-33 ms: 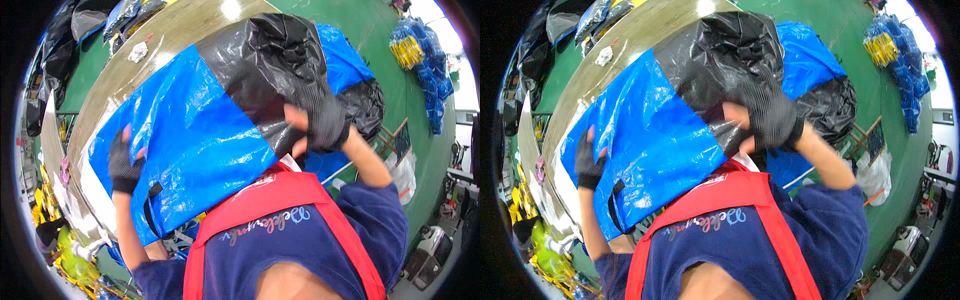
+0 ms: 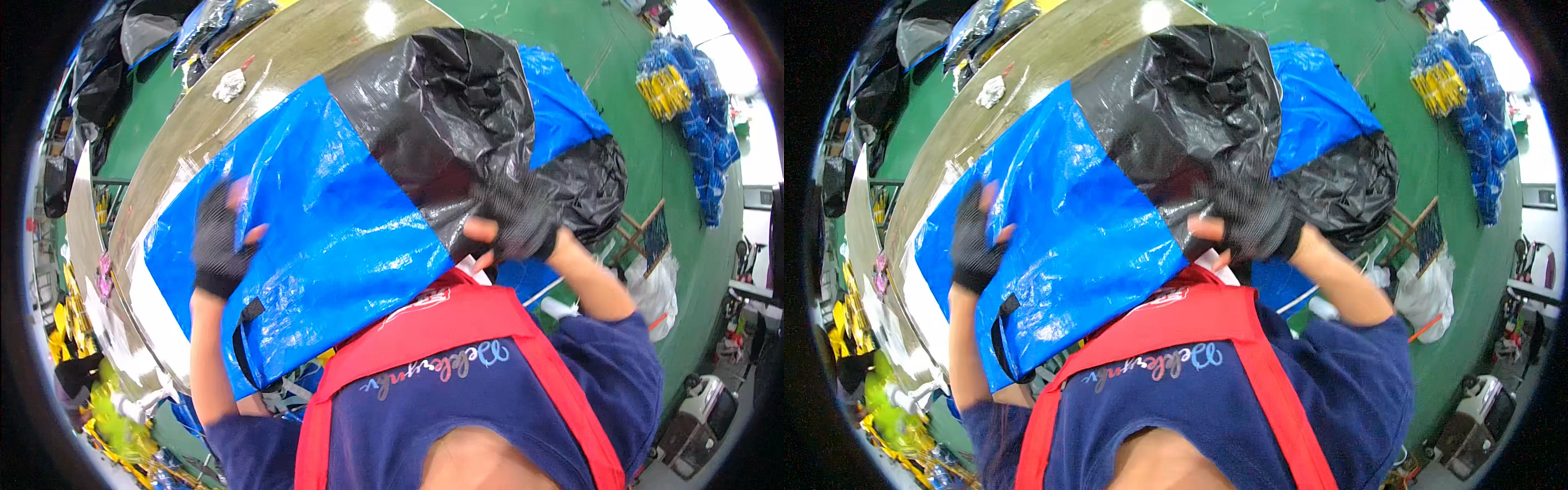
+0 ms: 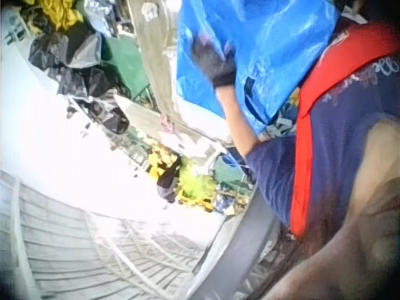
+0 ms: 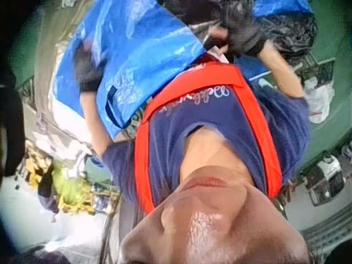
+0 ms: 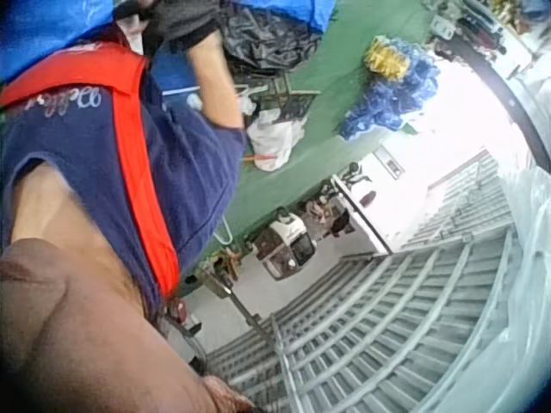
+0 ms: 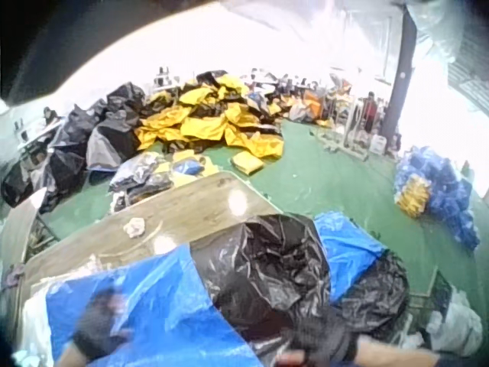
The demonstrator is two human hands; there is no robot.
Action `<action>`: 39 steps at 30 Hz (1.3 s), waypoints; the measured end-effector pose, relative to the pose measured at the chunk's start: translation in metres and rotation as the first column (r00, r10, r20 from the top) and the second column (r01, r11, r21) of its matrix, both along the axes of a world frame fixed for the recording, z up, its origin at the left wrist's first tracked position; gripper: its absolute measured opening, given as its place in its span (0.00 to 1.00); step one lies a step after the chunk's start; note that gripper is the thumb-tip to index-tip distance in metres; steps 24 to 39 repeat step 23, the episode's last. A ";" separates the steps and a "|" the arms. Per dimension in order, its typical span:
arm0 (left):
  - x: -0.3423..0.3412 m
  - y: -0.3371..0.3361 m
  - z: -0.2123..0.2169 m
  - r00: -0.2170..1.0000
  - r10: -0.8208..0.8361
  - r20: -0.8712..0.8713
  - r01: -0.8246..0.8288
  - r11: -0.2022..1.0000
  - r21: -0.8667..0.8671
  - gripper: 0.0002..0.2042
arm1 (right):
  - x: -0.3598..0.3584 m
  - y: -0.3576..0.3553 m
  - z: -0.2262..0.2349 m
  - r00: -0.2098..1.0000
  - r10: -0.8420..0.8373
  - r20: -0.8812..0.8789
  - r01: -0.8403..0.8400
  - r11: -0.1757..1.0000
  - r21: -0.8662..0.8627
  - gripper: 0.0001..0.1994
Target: The person folds yellow and blue delivery bags on a table, places each folded bag into a clear plastic sleeve, and sets the packaged bags aside. The process is repeated for multiple bags of both colors.
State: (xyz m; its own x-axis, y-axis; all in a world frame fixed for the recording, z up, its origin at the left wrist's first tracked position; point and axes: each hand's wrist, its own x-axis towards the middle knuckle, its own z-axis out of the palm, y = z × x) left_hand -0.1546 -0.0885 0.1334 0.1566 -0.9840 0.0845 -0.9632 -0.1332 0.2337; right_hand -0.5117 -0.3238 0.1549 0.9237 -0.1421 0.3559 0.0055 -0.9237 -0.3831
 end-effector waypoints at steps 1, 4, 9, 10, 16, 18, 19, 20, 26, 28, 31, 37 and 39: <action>-0.026 -0.047 0.004 0.964 -0.234 0.127 0.243 0.968 -0.059 0.31 | -0.010 0.022 -0.010 0.997 -0.043 -0.068 0.047 0.996 0.070 0.26; -0.081 -0.147 -0.027 0.806 -0.568 0.167 0.591 0.789 -0.166 0.36 | -0.013 0.051 -0.051 0.955 -0.285 -0.087 0.298 0.917 0.265 0.24; -0.100 -0.184 -0.130 0.723 -0.690 0.017 0.690 0.721 -0.067 0.35 | 0.024 0.016 0.020 0.962 -0.247 -0.118 0.271 0.921 0.278 0.13; -0.106 -0.185 -0.134 0.707 -0.707 -0.022 0.706 0.707 -0.037 0.31 | 0.052 0.000 0.038 0.921 -0.222 -0.319 0.217 0.975 -0.052 0.12; -0.062 -0.152 -0.156 0.699 -0.706 -0.117 0.714 0.698 0.055 0.29 | 0.166 -0.150 -0.052 0.739 0.070 -0.670 0.033 0.990 0.140 0.21; 0.019 -0.080 -0.190 0.800 -0.547 -0.248 0.587 0.799 0.133 0.29 | 0.157 -0.180 -0.098 0.689 -0.081 -0.720 0.141 0.990 0.022 0.24; 0.067 -0.020 -0.220 0.836 -0.377 -0.399 0.481 0.853 0.202 0.29 | 0.166 -0.181 -0.082 0.684 0.087 -0.724 0.019 0.990 0.137 0.25; 0.072 -0.014 -0.152 0.840 -0.510 -0.188 0.543 0.789 0.288 0.28 | 0.147 -0.185 -0.075 0.671 0.024 -0.741 0.171 0.968 0.186 0.25; 0.133 0.087 -0.114 0.904 -0.246 -0.349 0.369 0.861 0.350 0.25 | 0.156 -0.196 -0.092 0.647 0.108 -0.755 0.154 0.951 0.268 0.23; 0.133 0.087 -0.114 0.904 -0.246 -0.349 0.369 0.861 0.350 0.25 | 0.156 -0.196 -0.092 0.647 0.108 -0.755 0.154 0.951 0.268 0.23; 0.133 0.087 -0.114 0.904 -0.246 -0.349 0.369 0.861 0.350 0.25 | 0.156 -0.196 -0.092 0.647 0.108 -0.755 0.154 0.951 0.268 0.23; 0.133 0.087 -0.114 0.904 -0.246 -0.349 0.369 0.861 0.350 0.25 | 0.156 -0.196 -0.092 0.647 0.108 -0.755 0.154 0.951 0.268 0.23; 0.133 0.087 -0.114 0.904 -0.246 -0.349 0.369 0.861 0.350 0.25 | 0.156 -0.196 -0.092 0.647 0.108 -0.755 0.154 0.951 0.268 0.23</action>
